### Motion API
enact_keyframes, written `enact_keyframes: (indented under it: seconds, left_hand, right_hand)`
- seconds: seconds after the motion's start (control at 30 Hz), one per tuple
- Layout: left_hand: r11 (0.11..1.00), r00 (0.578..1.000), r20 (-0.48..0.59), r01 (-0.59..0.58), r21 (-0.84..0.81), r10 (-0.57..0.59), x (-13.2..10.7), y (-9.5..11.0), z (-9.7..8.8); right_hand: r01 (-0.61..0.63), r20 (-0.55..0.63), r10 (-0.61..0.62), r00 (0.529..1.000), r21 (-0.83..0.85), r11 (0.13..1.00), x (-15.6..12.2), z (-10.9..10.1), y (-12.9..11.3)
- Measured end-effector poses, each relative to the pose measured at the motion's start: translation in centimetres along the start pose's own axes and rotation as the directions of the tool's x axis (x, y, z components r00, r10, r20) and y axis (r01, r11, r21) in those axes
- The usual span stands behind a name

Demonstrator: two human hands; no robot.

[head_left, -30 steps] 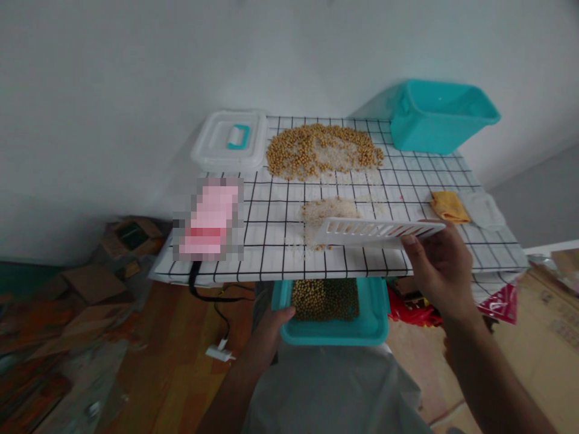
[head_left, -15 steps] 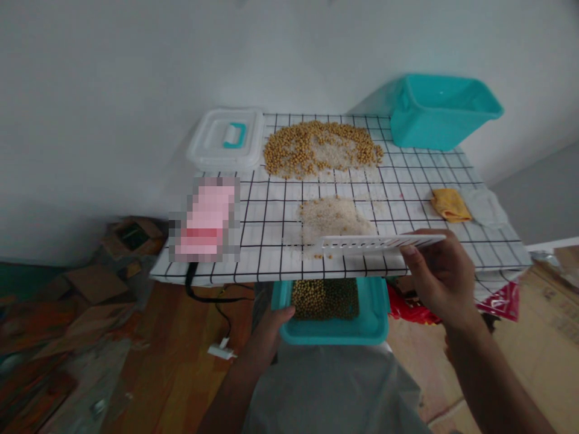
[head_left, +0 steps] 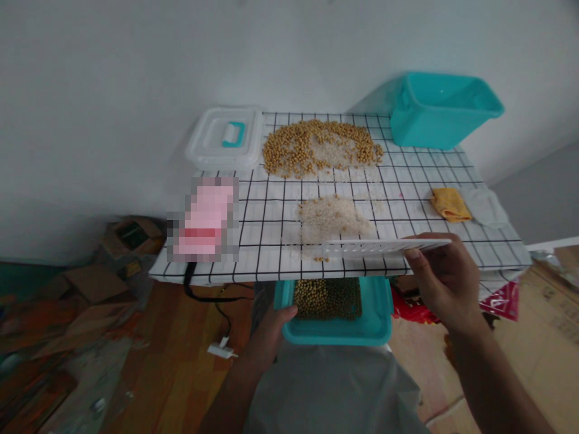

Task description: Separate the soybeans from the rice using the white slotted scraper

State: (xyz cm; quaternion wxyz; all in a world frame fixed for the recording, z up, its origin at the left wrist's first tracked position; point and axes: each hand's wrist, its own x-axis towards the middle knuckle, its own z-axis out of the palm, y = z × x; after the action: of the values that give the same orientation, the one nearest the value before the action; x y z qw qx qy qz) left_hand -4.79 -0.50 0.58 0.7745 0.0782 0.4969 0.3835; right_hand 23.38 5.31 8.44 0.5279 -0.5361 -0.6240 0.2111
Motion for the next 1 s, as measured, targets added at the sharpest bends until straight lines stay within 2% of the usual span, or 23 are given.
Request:
enact_keyframes:
  seconds: [0.27, 0.5, 0.63, 0.8, 1.0]
  left_hand:
    - [1.0, 0.999, 0.042, -0.018, -0.008, 0.018, -0.2, 0.0, 0.4]
    - [1.0, 0.999, 0.033, -0.002, -0.013, 0.002, 0.0, -0.1, 0.1]
    - [0.998, 0.999, 0.013, -0.044, 0.038, 0.043, -0.1, 0.1, 0.2]
    - [0.999, 0.999, 0.045, 0.002, -0.047, 0.001, -0.1, 0.0, 0.5]
    - [1.0, 0.998, 0.055, -0.013, -0.017, 0.014, -0.1, 0.0, 0.6]
  right_hand:
    - [-0.009, 0.006, 0.009, 1.0, -0.02, 1.0, -0.5, -0.3, 0.2]
    - [-0.007, 0.0, 0.007, 1.0, -0.02, 1.0, -0.9, -0.5, 0.5]
    - [-0.016, -0.007, 0.016, 1.0, -0.03, 0.999, -0.9, -0.6, 0.4]
    - [-0.002, -0.011, 0.001, 1.0, -0.039, 0.999, -0.8, -0.6, 0.3]
    - [-0.08, 0.042, 0.08, 0.996, 0.01, 0.997, -1.5, -1.0, -0.4]
